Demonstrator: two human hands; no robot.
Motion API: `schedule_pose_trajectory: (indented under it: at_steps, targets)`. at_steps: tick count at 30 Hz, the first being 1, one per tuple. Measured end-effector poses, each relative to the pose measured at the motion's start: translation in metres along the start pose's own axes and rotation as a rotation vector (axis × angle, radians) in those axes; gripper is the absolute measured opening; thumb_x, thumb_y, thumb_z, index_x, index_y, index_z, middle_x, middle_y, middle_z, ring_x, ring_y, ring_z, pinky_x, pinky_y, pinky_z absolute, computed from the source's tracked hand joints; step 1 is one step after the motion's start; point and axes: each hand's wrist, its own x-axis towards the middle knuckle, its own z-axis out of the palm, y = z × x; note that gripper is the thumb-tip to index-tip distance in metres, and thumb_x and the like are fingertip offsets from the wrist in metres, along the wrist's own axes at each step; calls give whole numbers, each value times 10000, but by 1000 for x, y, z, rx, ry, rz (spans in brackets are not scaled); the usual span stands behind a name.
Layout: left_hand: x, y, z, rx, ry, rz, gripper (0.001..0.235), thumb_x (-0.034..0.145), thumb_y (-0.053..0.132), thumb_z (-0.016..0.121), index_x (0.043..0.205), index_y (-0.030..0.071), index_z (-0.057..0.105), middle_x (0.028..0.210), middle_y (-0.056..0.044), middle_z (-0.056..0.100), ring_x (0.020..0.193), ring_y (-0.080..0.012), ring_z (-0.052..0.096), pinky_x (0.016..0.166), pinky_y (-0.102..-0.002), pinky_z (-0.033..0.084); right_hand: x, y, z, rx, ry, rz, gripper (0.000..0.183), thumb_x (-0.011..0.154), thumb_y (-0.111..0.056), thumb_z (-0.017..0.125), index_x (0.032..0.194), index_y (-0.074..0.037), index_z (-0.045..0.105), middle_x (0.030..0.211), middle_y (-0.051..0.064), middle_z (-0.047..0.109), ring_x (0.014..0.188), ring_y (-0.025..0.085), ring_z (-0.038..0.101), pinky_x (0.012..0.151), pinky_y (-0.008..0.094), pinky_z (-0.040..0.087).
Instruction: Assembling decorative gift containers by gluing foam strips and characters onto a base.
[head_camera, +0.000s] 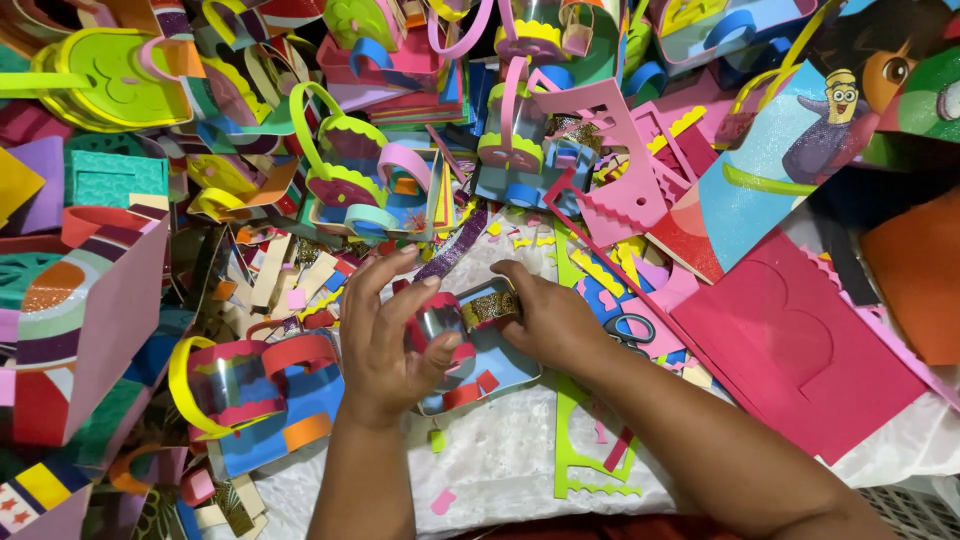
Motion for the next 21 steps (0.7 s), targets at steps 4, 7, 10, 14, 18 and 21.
schedule_pose_trajectory:
  at_steps: [4, 7, 10, 14, 18, 21]
  targets:
    - [3, -9, -3, -98, -92, -60, 521, 987, 545, 568, 1295, 126, 608, 1349, -169, 606, 1103, -390, 675, 956, -603, 507, -13, -10, -20, 62, -11, -6, 684, 824, -141, 668, 1464, -158, 428, 956, 270, 721, 898, 507, 717, 792, 589, 584]
    - [4, -13, -7, -232, -134, -117, 529, 978, 515, 574, 1319, 111, 586, 1334, -183, 612, 1203, -420, 635, 1018, -611, 475, -15, -3, -25, 77, -119, 62, 732, 825, -156, 671, 1510, -165, 416, 898, 195, 726, 859, 411, 741, 786, 498, 599]
    - [3, -16, -8, -319, -132, -157, 523, 961, 466, 605, 1305, 73, 585, 1313, -202, 603, 1224, -428, 608, 1040, -601, 466, -14, 2, -24, 104, -159, 65, 785, 814, -164, 668, 1542, -143, 375, 853, 180, 729, 824, 421, 737, 772, 508, 589]
    - [-2, -13, -10, -186, -54, -155, 364, 990, 306, 622, 1264, 67, 605, 1235, -152, 611, 1208, -397, 607, 1041, -562, 465, -16, 1, -24, 96, -189, 91, 813, 830, -170, 673, 1573, -136, 344, 851, 177, 755, 815, 401, 745, 758, 501, 583]
    - [8, 24, -25, 75, -28, -207, 197, 965, 224, 700, 1125, 114, 664, 1037, -60, 640, 994, -335, 673, 880, -461, 514, -13, 8, -27, 144, -271, 99, 870, 841, -184, 698, 1617, -164, 305, 871, 144, 765, 836, 348, 751, 763, 447, 589]
    - [12, 76, -42, 377, -414, -396, 286, 1002, 427, 544, 1083, 186, 676, 1092, -28, 713, 1004, -282, 638, 843, -468, 453, -9, 16, -28, 68, -360, 165, 927, 854, -285, 701, 1648, -371, 231, 848, 35, 700, 752, 183, 662, 681, 322, 465]
